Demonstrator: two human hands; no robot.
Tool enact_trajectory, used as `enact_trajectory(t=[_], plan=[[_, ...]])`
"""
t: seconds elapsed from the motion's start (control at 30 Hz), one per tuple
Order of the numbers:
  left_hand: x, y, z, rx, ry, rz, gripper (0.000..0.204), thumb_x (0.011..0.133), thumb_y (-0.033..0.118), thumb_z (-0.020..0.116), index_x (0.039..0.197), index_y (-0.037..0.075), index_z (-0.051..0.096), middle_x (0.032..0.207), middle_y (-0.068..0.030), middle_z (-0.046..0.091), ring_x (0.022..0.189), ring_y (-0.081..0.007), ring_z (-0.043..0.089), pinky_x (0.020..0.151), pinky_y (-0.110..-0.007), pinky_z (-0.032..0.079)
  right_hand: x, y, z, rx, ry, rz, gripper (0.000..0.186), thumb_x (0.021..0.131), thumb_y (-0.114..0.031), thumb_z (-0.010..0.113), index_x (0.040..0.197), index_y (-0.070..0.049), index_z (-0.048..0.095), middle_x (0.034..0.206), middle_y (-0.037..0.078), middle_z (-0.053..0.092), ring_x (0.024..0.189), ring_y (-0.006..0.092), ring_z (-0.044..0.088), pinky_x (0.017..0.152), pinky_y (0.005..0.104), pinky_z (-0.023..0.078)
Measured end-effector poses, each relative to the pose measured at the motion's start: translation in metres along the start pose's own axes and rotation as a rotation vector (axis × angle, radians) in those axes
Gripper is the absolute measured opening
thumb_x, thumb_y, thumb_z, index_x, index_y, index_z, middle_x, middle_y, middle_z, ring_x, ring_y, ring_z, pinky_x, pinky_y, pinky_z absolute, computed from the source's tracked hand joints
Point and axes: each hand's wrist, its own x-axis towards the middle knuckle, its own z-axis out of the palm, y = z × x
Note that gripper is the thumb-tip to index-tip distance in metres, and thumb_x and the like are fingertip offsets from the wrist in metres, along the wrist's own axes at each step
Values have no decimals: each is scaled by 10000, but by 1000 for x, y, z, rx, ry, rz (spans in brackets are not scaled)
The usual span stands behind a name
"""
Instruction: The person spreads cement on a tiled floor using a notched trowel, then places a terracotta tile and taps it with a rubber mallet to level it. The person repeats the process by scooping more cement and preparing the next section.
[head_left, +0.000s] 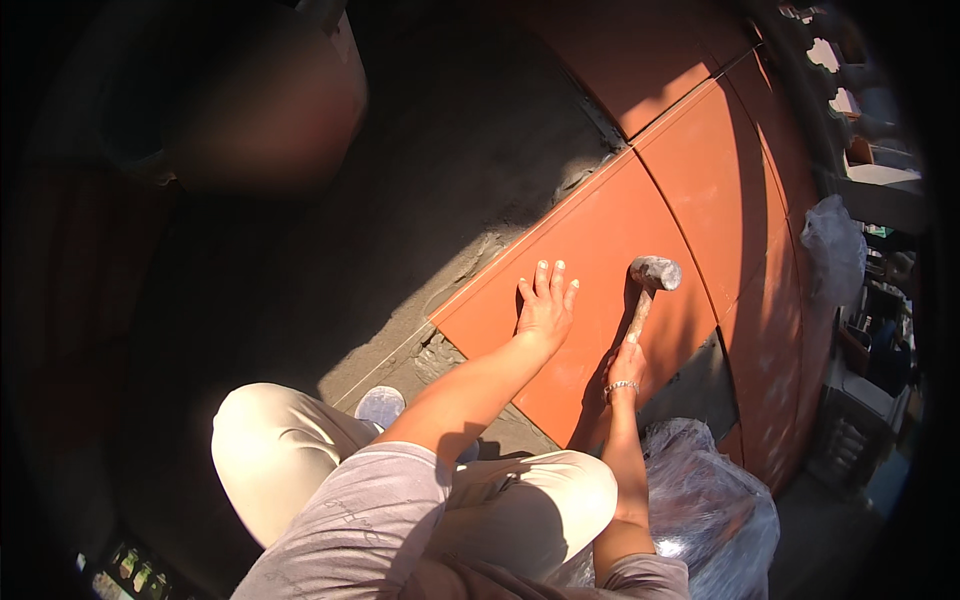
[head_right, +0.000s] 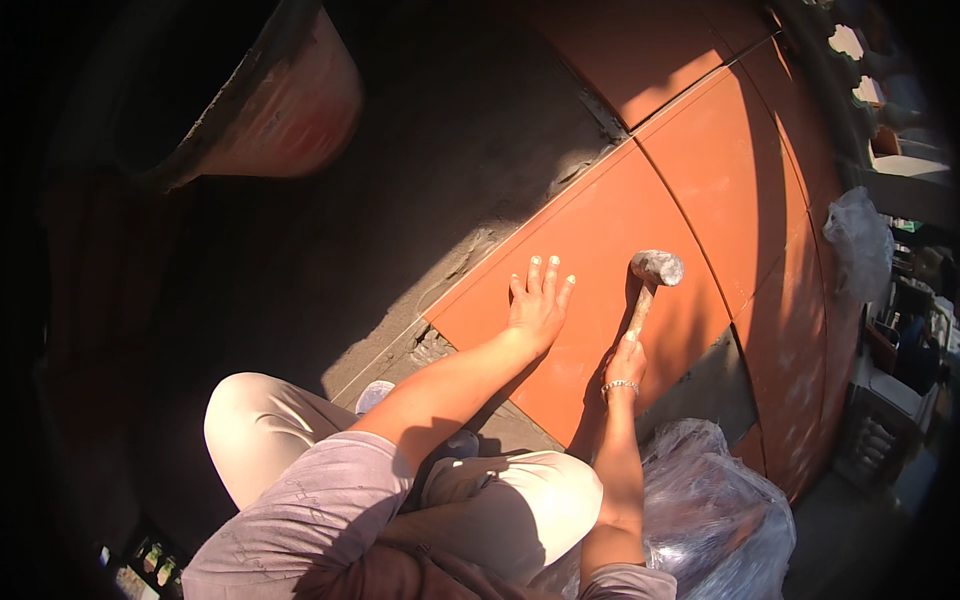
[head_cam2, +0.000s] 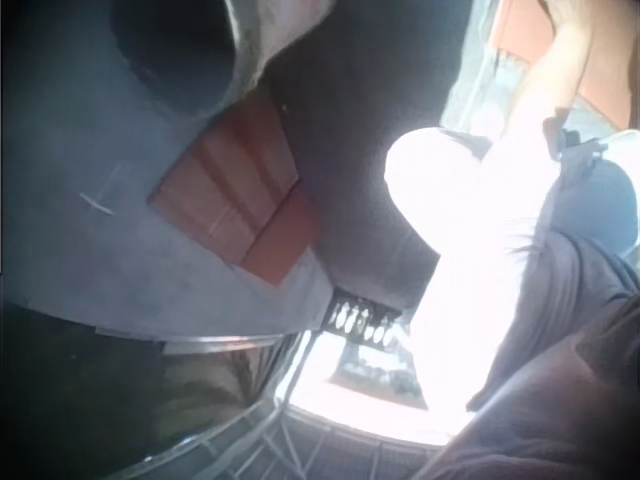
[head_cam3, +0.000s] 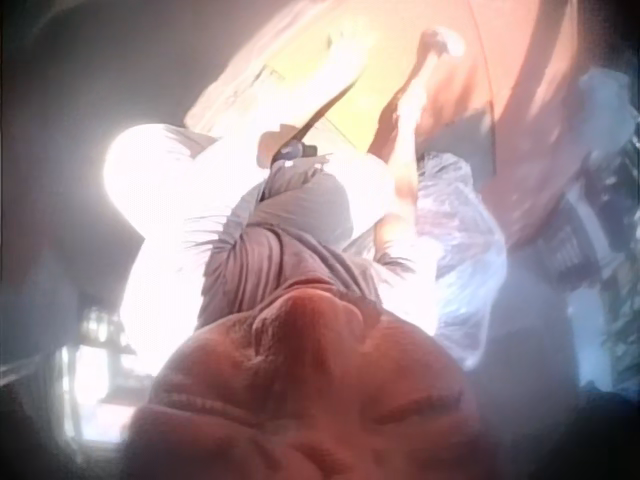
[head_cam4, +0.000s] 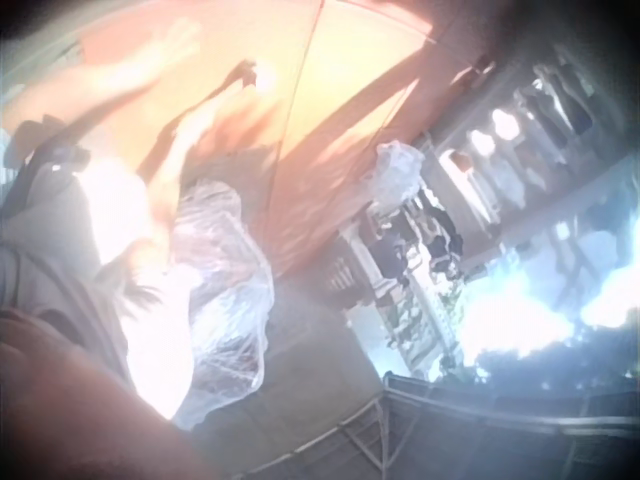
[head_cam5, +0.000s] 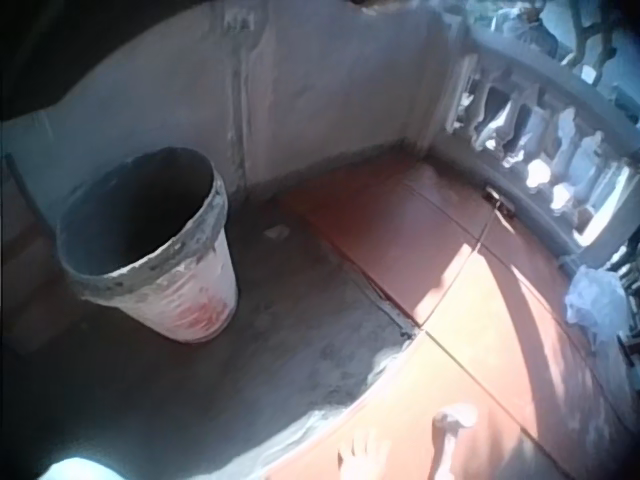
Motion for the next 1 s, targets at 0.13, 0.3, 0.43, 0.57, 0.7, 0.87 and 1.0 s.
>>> enact_trajectory(t=[0.13,0.3,0.43,0.57,0.7,0.87,1.0], plan=[[-1,0,0,-10,18,-4,612,957,214,498,1525,148,280,1586,-233,143,1426,-482,195,1026,-660,310,-7,-1,-1,35,-11,-52,406,1006,-414,423,771,-85,452,513,16,459,355,127,440,325,290,349],[-1,-1,-1,-36,5,0,612,954,215,504,1522,144,286,1587,-228,142,1429,-475,193,1025,-663,309,-16,1,-9,73,-7,-40,425,1007,-444,411,765,-100,472,517,15,448,371,122,440,331,282,359],[-2,-1,-2,-37,12,-16,605,957,218,499,1521,152,290,1590,-224,135,1433,-471,187,1026,-663,308,-35,16,-9,330,-5,-187,432,1014,-448,403,779,-92,471,535,11,461,395,110,450,357,266,376],[-1,0,-3,-43,-10,-21,594,966,217,478,1524,163,283,1595,-216,124,1441,-464,169,1036,-662,299,-49,35,-8,97,-59,-110,425,1021,-427,401,806,-67,469,561,12,464,416,100,452,377,250,382],[-2,-3,-5,-86,-32,-13,586,974,210,458,1528,170,272,1601,-201,109,1453,-448,144,1047,-663,285,-59,51,-9,174,4,-182,419,1022,-417,398,825,-59,488,549,19,463,410,105,451,378,258,383],[-5,-7,-9,-60,-37,9,589,976,208,452,1533,177,261,1606,-192,92,1458,-439,129,1055,-666,271,-67,63,-9,124,55,-41,430,1022,-418,398,823,-48,487,548,27,471,405,122,452,378,273,381],[-7,-8,-11,-39,-35,11,602,974,210,457,1538,180,247,1607,-189,85,1458,-439,128,1057,-674,259,-72,68,-13,115,74,-5,447,1015,-430,402,788,-53,483,542,30,476,408,125,465,369,279,381]])
